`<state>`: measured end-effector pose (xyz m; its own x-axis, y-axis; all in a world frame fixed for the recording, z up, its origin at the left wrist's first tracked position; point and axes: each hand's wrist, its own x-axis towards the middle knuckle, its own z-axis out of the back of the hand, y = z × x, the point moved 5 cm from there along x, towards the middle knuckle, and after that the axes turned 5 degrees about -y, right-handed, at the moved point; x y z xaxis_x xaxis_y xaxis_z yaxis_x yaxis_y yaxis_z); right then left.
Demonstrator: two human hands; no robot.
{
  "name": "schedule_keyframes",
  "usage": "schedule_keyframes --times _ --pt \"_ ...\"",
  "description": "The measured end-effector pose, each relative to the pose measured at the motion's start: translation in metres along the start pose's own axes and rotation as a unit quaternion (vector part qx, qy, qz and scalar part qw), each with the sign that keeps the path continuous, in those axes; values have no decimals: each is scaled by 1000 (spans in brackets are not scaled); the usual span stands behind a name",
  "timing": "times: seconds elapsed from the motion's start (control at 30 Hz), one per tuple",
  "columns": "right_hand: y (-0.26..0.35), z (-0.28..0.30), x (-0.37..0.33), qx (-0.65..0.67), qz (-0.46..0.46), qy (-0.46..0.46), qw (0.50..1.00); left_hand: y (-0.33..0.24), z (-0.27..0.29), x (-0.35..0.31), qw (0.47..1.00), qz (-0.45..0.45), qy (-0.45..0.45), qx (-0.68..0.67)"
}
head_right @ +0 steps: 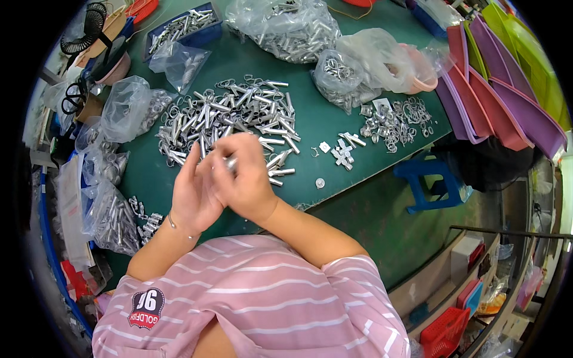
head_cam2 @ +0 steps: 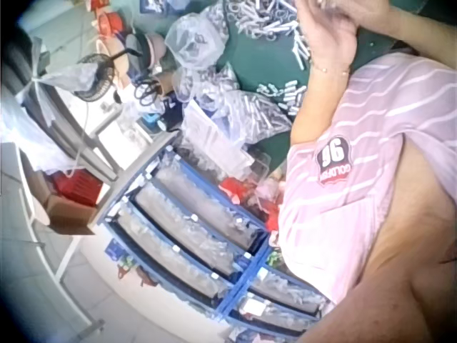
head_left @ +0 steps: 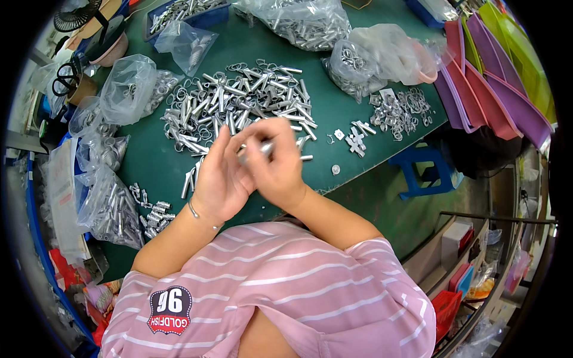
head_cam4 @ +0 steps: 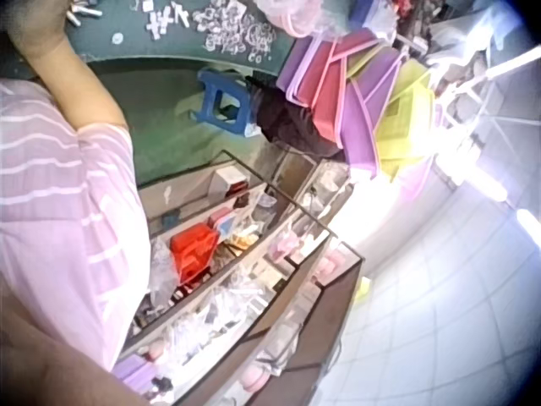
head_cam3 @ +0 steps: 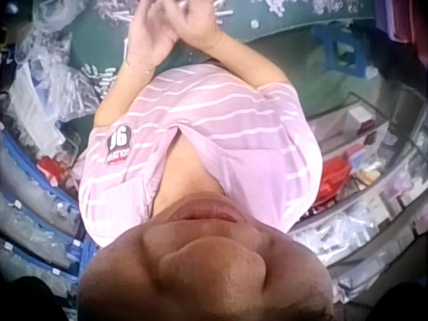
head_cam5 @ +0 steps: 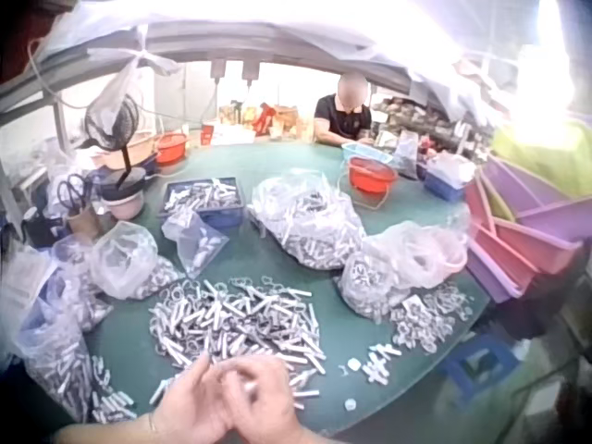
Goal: The person assembles metal hardware by hand, inserting small components into cylindrical silver sleeves and sorting them into piles on a workbench.
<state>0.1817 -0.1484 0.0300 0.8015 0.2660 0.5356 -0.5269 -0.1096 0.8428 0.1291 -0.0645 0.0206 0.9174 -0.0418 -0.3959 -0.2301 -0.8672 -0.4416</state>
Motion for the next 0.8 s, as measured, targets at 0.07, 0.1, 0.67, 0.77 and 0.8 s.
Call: schedule_keyframes --times 0.07,0.1,0.67,0.77,0.8 --pt "31 -13 0 -75 192 102 973 6 23 7 993 59 -37 -93" --pt "40 -18 -6 -70 218 131 965 4 26 5 998 -46 35 24" --pt "120 -163 -39 33 359 346 866 -22 68 -181 882 -350 -196 -248" --pt "151 -195 -80 164 271 488 813 9 73 -236 834 -436 -204 -270" --pt "156 -205 -99 224 195 548 782 22 76 -252 814 -464 -217 -274"
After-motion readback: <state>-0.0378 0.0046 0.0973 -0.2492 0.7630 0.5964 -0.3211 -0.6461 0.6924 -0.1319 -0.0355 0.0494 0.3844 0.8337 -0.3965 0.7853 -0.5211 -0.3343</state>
